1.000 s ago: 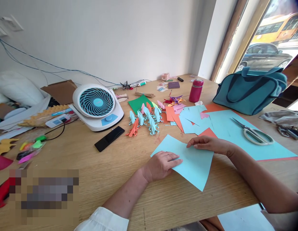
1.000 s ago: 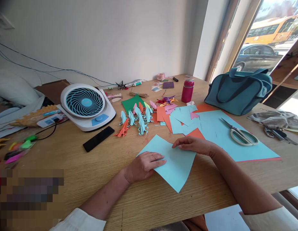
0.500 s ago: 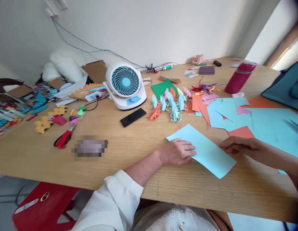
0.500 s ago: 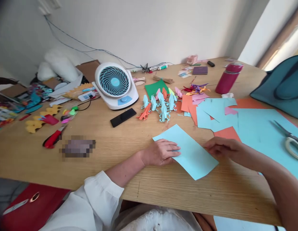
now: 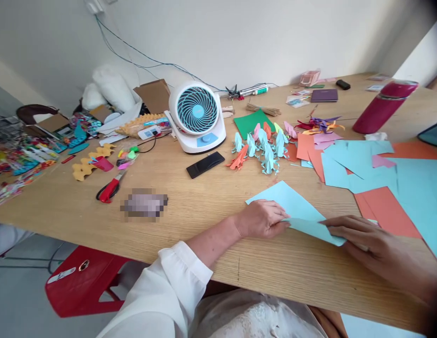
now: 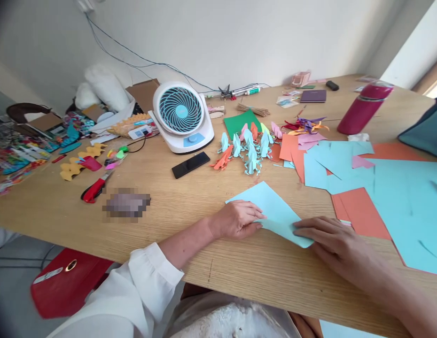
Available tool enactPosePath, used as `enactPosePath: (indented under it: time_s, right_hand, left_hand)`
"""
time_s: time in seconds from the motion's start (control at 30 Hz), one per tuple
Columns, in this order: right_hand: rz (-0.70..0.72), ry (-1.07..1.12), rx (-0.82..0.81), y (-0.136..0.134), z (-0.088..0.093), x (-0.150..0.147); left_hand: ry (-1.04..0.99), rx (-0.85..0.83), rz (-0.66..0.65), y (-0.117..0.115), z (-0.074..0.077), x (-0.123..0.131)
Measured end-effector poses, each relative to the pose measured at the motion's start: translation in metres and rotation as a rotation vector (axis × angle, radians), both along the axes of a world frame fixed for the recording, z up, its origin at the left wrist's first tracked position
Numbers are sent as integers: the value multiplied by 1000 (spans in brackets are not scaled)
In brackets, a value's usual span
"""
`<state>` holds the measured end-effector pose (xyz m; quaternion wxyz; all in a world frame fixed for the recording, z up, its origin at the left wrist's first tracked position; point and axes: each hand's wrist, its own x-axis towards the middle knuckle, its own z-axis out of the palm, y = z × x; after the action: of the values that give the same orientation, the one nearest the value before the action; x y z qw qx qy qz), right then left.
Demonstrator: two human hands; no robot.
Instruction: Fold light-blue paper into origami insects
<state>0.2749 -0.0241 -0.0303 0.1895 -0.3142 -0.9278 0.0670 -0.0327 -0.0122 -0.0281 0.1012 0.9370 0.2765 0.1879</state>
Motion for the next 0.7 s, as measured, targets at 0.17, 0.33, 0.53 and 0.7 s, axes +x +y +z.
enactPosePath:
  time_s: [0.17,0.33,0.53,0.7]
  right_hand:
    - [60,-59,8,0,2,-15]
    - [63,-67,6,-9,4,-20]
    - [71,-47,9,-16,6,-20]
    - [85,-42,-3,-17,3,-21]
  left_hand:
    - [159,37,-7,-14,17,-8]
    - [264,1,153,-39,27,10]
    - [426,-93,244,-55,37,26]
    - [495,-134,265,-63,40,23]
